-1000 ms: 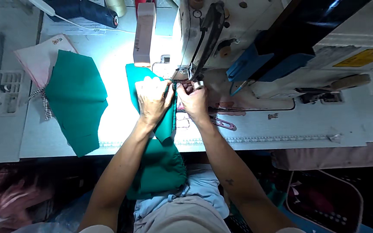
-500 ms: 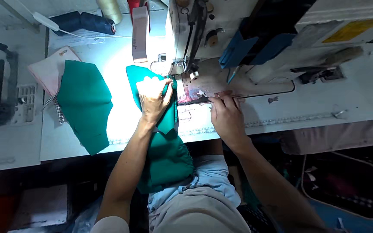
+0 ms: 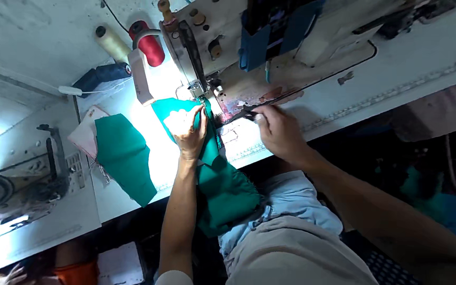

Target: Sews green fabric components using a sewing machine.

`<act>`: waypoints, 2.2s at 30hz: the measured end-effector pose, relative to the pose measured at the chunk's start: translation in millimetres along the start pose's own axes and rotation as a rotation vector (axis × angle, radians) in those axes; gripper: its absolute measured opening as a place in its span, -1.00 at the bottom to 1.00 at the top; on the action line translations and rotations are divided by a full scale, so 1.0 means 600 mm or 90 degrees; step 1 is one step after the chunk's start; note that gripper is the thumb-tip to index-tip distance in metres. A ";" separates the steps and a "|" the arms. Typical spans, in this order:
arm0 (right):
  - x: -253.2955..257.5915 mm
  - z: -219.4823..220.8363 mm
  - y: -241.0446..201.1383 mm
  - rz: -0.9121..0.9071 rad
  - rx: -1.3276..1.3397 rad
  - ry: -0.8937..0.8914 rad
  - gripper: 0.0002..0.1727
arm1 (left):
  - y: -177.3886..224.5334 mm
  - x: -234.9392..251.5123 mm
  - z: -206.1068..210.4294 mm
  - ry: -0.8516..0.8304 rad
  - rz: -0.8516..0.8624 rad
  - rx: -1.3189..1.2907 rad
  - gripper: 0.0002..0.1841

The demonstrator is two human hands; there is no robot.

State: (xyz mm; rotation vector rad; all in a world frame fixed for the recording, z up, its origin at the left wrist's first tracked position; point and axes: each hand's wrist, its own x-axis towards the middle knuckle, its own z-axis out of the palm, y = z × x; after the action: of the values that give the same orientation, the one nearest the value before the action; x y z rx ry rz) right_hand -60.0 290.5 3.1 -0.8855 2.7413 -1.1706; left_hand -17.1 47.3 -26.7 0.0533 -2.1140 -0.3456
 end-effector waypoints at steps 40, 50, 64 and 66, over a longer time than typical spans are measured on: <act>0.065 0.062 -0.010 -0.081 -0.280 0.024 -0.65 | -0.054 0.056 -0.095 -0.101 0.045 0.129 -0.84; 0.143 0.108 -0.039 -0.054 -0.020 0.061 -0.71 | -0.012 0.027 0.001 -0.188 -0.011 0.070 -0.84; 0.173 0.148 -0.042 -0.023 -0.022 0.075 -0.65 | -0.020 0.007 0.024 -0.060 -0.039 0.064 -0.86; 0.174 0.148 -0.042 -0.033 -0.020 0.085 -0.66 | -0.021 0.007 0.024 -0.066 -0.040 0.059 -0.86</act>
State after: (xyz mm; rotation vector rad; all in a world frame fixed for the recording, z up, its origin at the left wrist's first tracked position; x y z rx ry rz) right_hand -113.5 164.6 -24.0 -0.9191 2.8652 -1.2435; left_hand -32.7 37.7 -33.9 0.1602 -2.2342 -0.2923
